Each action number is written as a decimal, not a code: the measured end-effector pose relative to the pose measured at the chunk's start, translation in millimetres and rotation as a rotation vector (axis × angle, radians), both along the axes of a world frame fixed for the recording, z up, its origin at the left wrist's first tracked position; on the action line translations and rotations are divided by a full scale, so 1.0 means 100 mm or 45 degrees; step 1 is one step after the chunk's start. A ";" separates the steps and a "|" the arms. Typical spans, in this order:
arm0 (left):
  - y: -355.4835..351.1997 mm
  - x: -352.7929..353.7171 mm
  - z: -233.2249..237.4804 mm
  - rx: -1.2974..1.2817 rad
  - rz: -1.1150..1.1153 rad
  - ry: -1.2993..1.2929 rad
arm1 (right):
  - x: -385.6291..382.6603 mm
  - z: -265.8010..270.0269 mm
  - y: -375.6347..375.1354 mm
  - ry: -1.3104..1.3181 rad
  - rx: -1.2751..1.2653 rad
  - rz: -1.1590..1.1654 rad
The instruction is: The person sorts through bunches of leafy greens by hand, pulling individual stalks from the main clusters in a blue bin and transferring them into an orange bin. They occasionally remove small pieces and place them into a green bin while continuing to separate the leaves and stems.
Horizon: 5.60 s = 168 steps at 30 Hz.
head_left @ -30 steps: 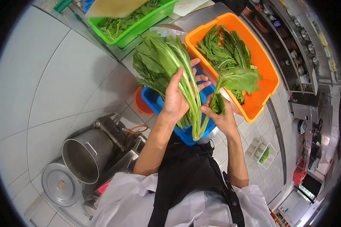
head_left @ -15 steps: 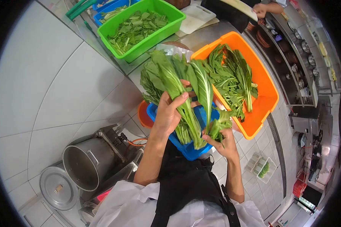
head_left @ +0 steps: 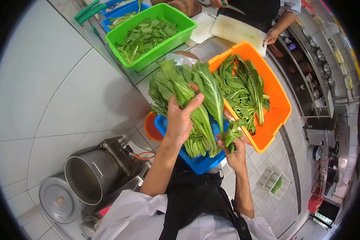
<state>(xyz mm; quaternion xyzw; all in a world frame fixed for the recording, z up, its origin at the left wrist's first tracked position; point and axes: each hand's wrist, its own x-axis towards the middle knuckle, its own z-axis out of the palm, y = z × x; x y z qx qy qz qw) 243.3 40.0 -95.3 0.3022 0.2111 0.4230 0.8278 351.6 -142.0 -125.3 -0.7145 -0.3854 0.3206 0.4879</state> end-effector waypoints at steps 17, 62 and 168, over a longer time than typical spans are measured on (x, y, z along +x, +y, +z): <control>0.26 0.00 0.04 0.445 -0.083 0.792 | -0.04 0.00 0.11 0.326 0.166 -0.136; -0.49 0.00 -0.54 0.756 -0.715 0.651 | 1.47 0.63 0.66 -1.162 -0.218 0.278; -0.50 -0.42 -0.66 0.808 -0.405 1.147 | 0.40 0.62 0.61 -0.131 -0.687 0.437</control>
